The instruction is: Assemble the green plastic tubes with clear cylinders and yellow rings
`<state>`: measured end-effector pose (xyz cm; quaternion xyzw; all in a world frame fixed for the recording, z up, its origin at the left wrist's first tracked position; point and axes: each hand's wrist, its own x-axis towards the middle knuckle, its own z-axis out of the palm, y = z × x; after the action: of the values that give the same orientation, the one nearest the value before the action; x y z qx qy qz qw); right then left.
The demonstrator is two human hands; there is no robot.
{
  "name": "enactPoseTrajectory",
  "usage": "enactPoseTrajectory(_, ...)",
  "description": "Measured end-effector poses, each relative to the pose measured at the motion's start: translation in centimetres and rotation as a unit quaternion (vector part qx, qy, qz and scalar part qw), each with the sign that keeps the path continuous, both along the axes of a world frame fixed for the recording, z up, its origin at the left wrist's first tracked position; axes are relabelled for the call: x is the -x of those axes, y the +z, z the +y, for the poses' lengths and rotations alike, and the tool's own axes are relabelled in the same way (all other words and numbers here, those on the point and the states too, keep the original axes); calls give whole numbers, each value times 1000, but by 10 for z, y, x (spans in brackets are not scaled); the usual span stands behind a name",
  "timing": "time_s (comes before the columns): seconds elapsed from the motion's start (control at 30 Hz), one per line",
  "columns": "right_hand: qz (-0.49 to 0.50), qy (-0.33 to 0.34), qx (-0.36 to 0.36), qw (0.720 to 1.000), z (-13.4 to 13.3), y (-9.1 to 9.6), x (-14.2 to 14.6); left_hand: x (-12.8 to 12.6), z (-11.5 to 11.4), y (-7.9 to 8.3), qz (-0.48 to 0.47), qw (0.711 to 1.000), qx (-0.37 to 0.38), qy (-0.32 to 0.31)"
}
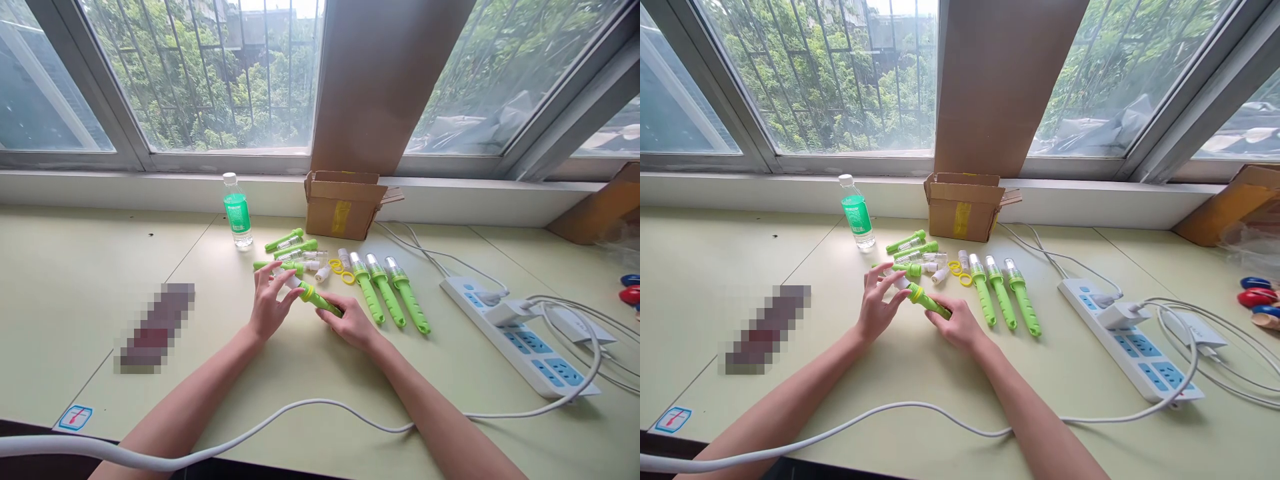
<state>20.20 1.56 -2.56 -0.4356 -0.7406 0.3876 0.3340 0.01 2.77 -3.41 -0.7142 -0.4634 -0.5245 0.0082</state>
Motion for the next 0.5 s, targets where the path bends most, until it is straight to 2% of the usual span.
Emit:
enactPoseTrajectory(0.13,-8,3,-3,1000,1,-1,-1,1,-1,1,28,999,7,-16)
enactPoseTrajectory(0.5,-3,-7,-9,1000,1,-1,1,-1,-4,0,66,997,-31,-31)
